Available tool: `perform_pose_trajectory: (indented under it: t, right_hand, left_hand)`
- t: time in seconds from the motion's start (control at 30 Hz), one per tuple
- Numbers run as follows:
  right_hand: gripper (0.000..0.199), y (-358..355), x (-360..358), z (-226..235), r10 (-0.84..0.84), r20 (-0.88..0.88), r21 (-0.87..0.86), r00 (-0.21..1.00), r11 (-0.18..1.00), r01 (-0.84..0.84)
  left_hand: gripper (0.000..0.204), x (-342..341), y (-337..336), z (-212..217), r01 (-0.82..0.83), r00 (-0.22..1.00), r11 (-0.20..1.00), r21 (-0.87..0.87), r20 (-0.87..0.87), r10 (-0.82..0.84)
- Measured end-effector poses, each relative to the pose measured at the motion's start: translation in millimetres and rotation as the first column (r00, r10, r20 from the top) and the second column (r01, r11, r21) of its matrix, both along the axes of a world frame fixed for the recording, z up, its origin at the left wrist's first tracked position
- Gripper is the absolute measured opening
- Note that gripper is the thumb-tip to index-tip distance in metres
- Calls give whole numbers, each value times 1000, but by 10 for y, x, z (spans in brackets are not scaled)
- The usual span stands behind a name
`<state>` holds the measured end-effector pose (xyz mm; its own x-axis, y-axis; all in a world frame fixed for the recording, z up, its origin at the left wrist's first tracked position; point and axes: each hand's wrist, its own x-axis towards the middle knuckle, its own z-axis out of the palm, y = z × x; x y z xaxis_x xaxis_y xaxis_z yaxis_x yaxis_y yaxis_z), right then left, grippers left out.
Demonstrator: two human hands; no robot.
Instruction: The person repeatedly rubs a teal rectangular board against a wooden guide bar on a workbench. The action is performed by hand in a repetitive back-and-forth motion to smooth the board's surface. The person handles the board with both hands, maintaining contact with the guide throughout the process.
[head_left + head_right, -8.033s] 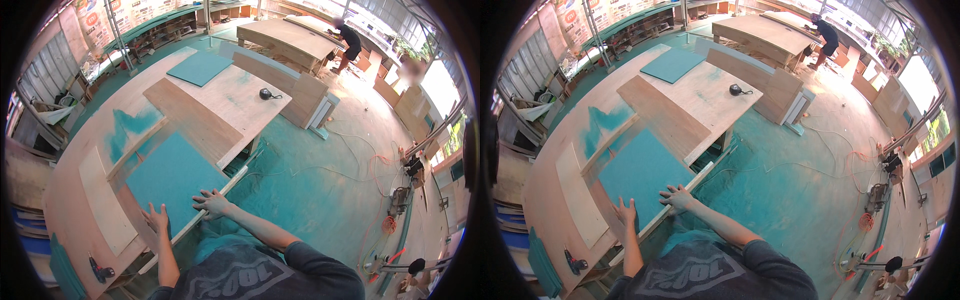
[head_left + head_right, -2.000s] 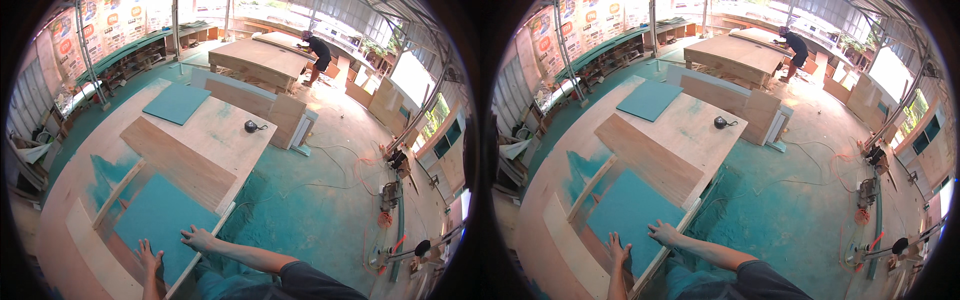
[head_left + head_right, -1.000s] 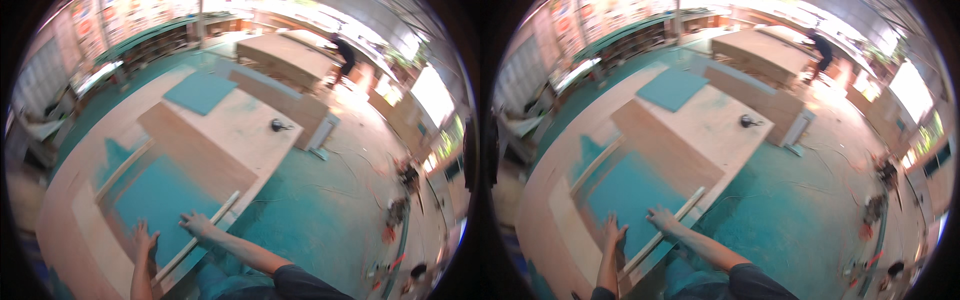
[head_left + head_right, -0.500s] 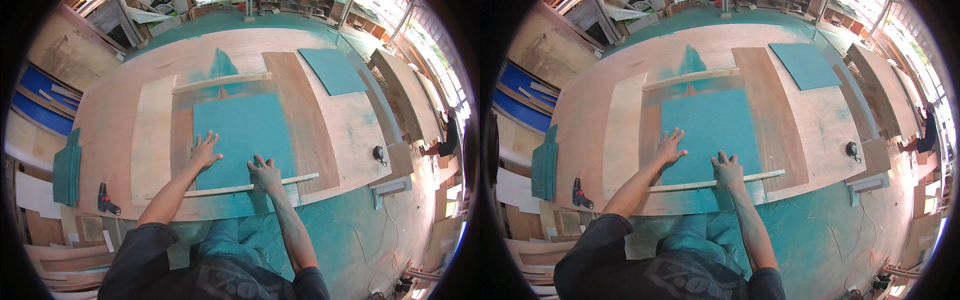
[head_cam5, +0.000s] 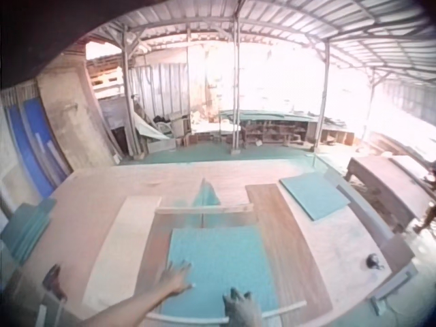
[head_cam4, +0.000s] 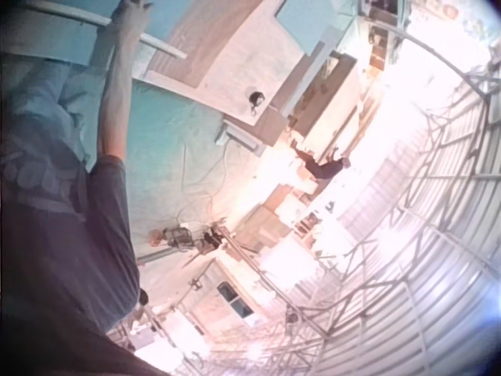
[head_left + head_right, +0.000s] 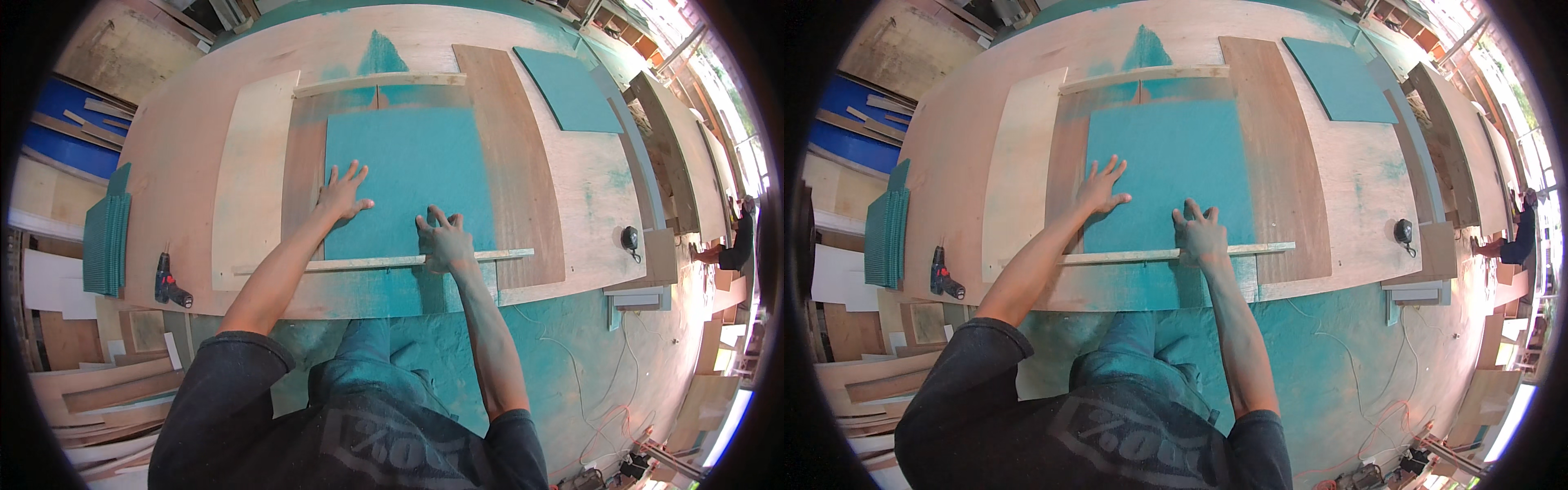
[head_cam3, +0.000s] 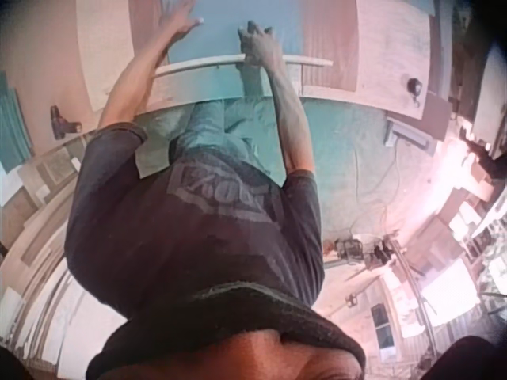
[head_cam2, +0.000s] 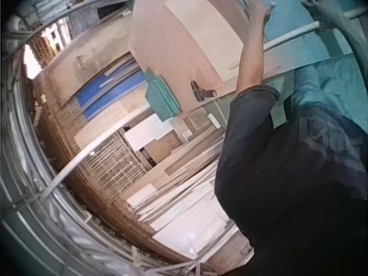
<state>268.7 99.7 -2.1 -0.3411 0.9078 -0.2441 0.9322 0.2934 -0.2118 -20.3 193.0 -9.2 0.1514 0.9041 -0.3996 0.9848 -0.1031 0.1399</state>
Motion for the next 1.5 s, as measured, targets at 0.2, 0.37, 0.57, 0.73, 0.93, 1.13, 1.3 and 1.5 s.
perform_pose_trajectory:
  t: [0.2, 0.37, 0.57, 0.73, 0.93, 1.13, 1.3, 1.5]
  right_hand:
    - [66, 169, -45, 107, 10, 65, -19, 998, 1000, -8]
    - [71, 343, -141, 330, -12, 35, -41, 999, 999, 13]
    - [93, 745, -68, 22, 15, 34, -54, 999, 998, -13]
    - [92, 1145, -270, 306, 47, 85, -154, 995, 987, -33]
    - [93, 1665, -326, 228, -38, 10, -53, 999, 998, 38]
    - [106, 2456, -453, 191, 38, 176, -164, 984, 986, -8]
    - [109, 3193, -582, 360, -14, 181, -175, 983, 983, 46]
    - [95, 3554, -635, 297, 0, 219, -131, 976, 991, 30]
  left_hand:
    - [106, 39, 165, 133, -32, 998, 997, -64, -64, 27]
    - [109, -101, 360, -50, -37, 999, 999, 13, -6, 37]
    - [110, -51, 732, 114, -36, 999, 998, -58, -19, 34]
    - [106, -358, 1246, -68, 34, 998, 992, -118, -57, -41]
    - [104, -433, 1828, -192, 37, 998, 998, -60, -41, -40]
    - [100, -530, 2605, -174, 39, 999, 997, -69, -28, -41]
    - [97, -597, 3340, -129, 21, 998, 998, -54, -51, -23]
    - [99, -715, 3841, -186, 93, 995, 996, -4, -31, -93]
